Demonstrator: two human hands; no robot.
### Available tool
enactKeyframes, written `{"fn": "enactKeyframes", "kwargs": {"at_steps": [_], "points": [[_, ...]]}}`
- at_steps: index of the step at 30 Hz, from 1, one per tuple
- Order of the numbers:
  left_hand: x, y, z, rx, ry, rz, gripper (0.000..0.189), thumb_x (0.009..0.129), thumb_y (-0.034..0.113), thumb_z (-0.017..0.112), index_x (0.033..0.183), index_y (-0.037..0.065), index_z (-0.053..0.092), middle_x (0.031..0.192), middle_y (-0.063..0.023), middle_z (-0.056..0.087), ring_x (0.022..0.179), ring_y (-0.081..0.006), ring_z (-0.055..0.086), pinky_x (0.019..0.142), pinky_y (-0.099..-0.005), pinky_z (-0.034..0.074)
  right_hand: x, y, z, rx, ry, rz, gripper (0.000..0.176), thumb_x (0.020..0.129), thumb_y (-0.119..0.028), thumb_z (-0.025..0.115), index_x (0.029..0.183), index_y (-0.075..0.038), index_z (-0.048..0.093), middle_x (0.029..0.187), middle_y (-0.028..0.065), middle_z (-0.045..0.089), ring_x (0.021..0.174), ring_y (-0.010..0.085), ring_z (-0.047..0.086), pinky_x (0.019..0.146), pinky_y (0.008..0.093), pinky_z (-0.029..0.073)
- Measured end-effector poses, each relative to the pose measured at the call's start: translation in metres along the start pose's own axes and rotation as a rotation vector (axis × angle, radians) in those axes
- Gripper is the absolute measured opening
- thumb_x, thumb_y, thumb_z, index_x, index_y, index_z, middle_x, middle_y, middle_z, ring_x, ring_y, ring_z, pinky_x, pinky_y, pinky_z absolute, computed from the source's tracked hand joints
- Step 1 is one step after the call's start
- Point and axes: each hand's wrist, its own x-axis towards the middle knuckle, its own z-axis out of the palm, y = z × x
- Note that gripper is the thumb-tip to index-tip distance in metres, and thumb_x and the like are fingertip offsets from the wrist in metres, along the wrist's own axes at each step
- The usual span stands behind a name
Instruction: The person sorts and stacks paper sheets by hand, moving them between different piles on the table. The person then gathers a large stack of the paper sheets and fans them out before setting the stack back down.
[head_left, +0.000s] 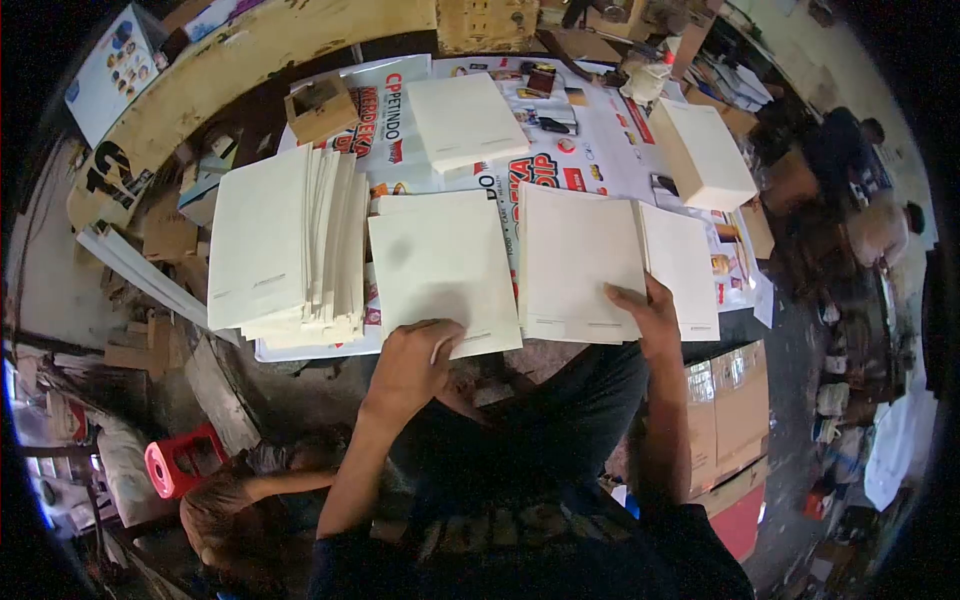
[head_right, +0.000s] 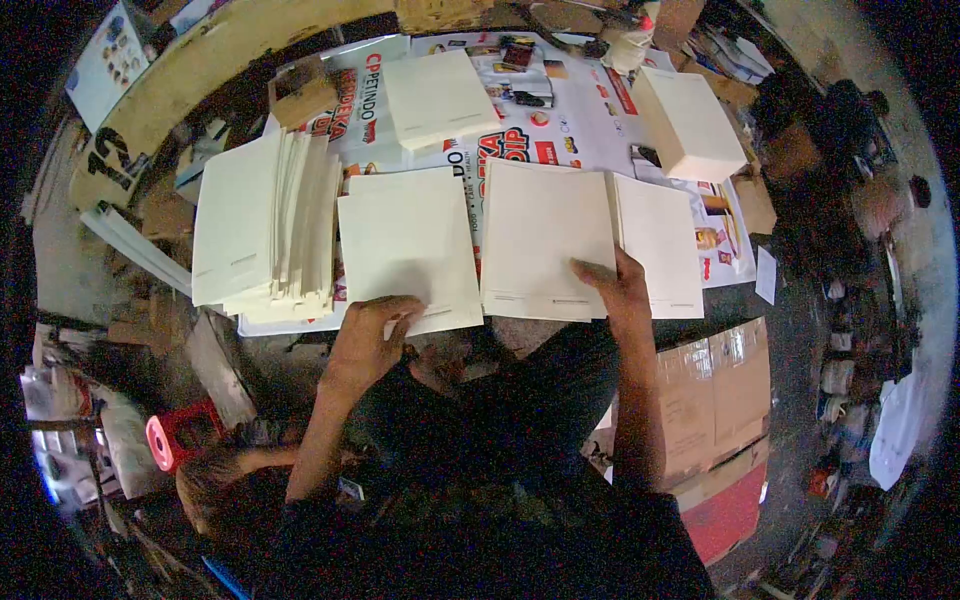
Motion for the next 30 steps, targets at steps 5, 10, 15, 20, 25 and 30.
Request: {"fn": "enactKeyframes", "kwargs": {"at_steps": [5, 10, 15, 20, 25, 30], "points": [[-0.012, 0.009, 0.016, 0.412, 0.229, 0.331, 0.057, 0.082, 0.037, 0.069, 0.125, 0.002, 0.056, 0.137, -0.0183, 0.049, 0.133, -0.0265, 0.042, 0.117, -0.0446, 0.020, 0.000, 0.000, -0.001, 0.039, 0.011, 0.123, 0.041, 0.076, -0.016, 0.073, 0.111, 0.002, 0.064, 0.095, 0.0084, 0.068, 0.087, 0.0169, 0.063, 0.080, 0.0303, 0.050], [-0.007, -0.016, 0.014, 0.235, 0.129, 0.345, 0.033, 0.085, 0.011, 0.063, 0.117, 0.001, 0.061, 0.121, -0.0191, 0.061, 0.121, -0.0290, 0.054, 0.116, -0.0440, 0.025, -0.001, 0.000, -0.002, 0.073, 0.014, 0.049, 0.038, 0.077, -0.013, 0.072, 0.111, 0.003, 0.064, 0.096, 0.0091, 0.068, 0.084, 0.0177, 0.064, 0.079, 0.0290, 0.049], [-0.016, -0.007, 0.016, -0.083, 0.639, 0.123, 0.005, 0.083, -0.002, 0.066, 0.085, -0.003, 0.070, 0.078, -0.0124, 0.071, 0.066, -0.0212, 0.070, 0.062, -0.0298, 0.054, 0.003, 0.003, -0.004, 0.112, 0.008, 0.117, 0.039, 0.078, -0.008, 0.071, 0.114, 0.003, 0.062, 0.099, 0.0094, 0.067, 0.088, 0.0181, 0.064, 0.081, 0.0298, 0.051], [-0.025, -0.015, 0.012, -0.452, 0.714, 0.019, 0.012, 0.084, 0.006, 0.073, 0.077, -0.004, 0.070, 0.067, 0.0036, 0.061, 0.062, -0.0027, 0.052, 0.056, -0.0193, 0.047, 0.006, 0.019, -0.015, 0.346, 0.027, 0.222, 0.039, 0.083, -0.003, 0.065, 0.120, 0.004, 0.058, 0.107, 0.0112, 0.065, 0.095, 0.0192, 0.064, 0.084, 0.0309, 0.052], [-0.034, -0.046, 0.017, -1.068, 0.974, 0.028, 0.020, 0.095, 0.015, 0.059, 0.095, -0.002, 0.068, 0.084, -0.0018, 0.065, 0.076, -0.0046, 0.055, 0.072, -0.0234, 0.049, -0.018, -0.024, 0.039, 0.403, 0.054, 0.129, 0.058, 0.085, -0.018, 0.068, 0.134, 0.004, 0.046, 0.119, 0.0157, 0.060, 0.109, 0.0220, 0.057, 0.097, 0.0342, 0.044], [-0.023, -0.061, -0.002, -0.520, 0.663, -0.043, 0.045, 0.102, 0.028, 0.037, 0.137, 0.000, 0.045, 0.125, -0.0180, 0.058, 0.119, -0.0213, 0.054, 0.099, -0.0321, 0.043, -0.017, 0.005, 0.116, 0.155, -0.166, 0.237, 0.074, 0.091, -0.029, 0.062, 0.147, 0.001, 0.023, 0.130, 0.0139, 0.053, 0.118, 0.0212, 0.049, 0.105, 0.0328, 0.034]]}}
